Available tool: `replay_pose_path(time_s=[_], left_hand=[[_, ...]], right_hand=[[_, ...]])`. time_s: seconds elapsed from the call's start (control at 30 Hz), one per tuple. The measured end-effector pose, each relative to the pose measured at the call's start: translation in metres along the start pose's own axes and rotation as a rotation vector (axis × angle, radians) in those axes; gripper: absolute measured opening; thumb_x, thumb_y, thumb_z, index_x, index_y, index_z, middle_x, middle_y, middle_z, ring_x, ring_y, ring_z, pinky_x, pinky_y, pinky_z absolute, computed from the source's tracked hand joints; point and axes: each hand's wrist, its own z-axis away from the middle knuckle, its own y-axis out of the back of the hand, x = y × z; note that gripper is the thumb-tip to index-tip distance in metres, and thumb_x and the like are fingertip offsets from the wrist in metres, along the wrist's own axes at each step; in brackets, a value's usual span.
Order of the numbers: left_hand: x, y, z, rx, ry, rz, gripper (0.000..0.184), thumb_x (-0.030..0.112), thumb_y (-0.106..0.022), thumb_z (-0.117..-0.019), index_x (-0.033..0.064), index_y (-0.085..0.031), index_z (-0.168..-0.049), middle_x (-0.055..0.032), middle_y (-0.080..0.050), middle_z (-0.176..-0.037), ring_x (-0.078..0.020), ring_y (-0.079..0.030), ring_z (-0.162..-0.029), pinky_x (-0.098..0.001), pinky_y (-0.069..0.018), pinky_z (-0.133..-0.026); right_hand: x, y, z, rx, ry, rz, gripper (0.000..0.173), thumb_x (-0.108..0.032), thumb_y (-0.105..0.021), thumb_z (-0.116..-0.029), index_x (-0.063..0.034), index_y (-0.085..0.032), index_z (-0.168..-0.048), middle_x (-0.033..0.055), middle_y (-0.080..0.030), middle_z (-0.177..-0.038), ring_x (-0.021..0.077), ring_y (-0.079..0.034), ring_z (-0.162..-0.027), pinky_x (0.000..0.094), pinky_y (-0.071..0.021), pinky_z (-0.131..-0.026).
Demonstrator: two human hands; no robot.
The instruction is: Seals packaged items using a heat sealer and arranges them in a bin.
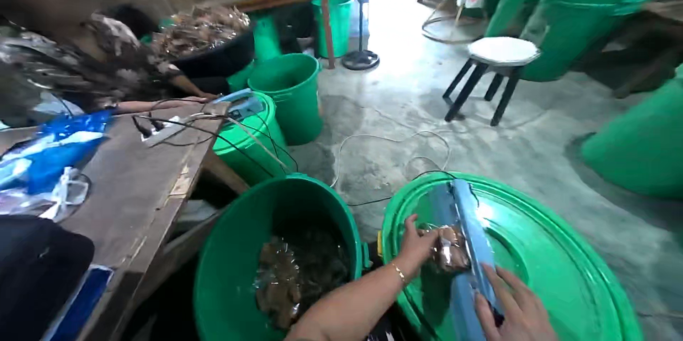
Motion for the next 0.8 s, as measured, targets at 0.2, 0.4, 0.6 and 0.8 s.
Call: replay_pose_path(time_s=[0.2,0.4,0.6,0.8], left_hand=[[0.003,-0.007,0.002,0.112,-0.098,0.121,0.052,0.022,-0.051,-0.1065,0.0038,-0.034,-0.152,-0.0200,-0.061,-0.113,-0.0222,-0.061,-0.088,-0.0401,-0.0516,-0.078],[0.012,-0.016,0.002,-0.197,-0.002,0.042,0.052,0.042,-0.019,-0.1113,0.0045,-0.055,-0.112,0.0004,-0.058,-0.072,-0.0069,-0.055,-0.059,-0.0245,-0.0496,-0.057],[0.005,-0.029,0.007,-0.172,-0.362,-0.585,0.040,0.023,-0.051,-0.1061,-0.0082,-0.058,-0.130,-0.0208,-0.067,-0.109,-0.0204,-0.067,-0.089,-0.0415,-0.0566,-0.082],[-0.012,0.044,0.054,-0.127,-0.377,-0.311,0.060,0.013,-0.051,-0.1010,-0.0046,-0.026,-0.153,-0.0153,-0.055,-0.131,-0.0068,-0.063,-0.102,-0.0306,-0.0567,-0.087]], right_hand=[[0.005,-0.003,0.004,0.032,-0.017,-0.038,0.049,-0.016,-0.058,-0.0936,0.0107,-0.059,-0.136,0.0381,-0.053,-0.140,0.0573,-0.058,-0.121,0.0644,-0.0494,-0.098],[0.006,-0.014,0.003,0.161,-0.009,-0.006,0.050,-0.027,-0.057,-0.0922,0.0004,-0.066,-0.133,0.0292,-0.062,-0.133,0.0460,-0.067,-0.112,0.0582,-0.0578,-0.086],[0.011,0.006,0.013,0.284,0.167,-0.035,0.039,-0.019,-0.074,-0.0873,-0.0063,-0.073,-0.124,0.0239,-0.061,-0.139,0.0391,-0.057,-0.132,0.0501,-0.0489,-0.109],[0.053,0.074,0.081,0.684,0.042,-0.021,0.030,-0.012,-0.062,-0.0943,-0.0003,-0.068,-0.122,0.0227,-0.067,-0.128,0.0313,-0.065,-0.122,0.0403,-0.0527,-0.104]])
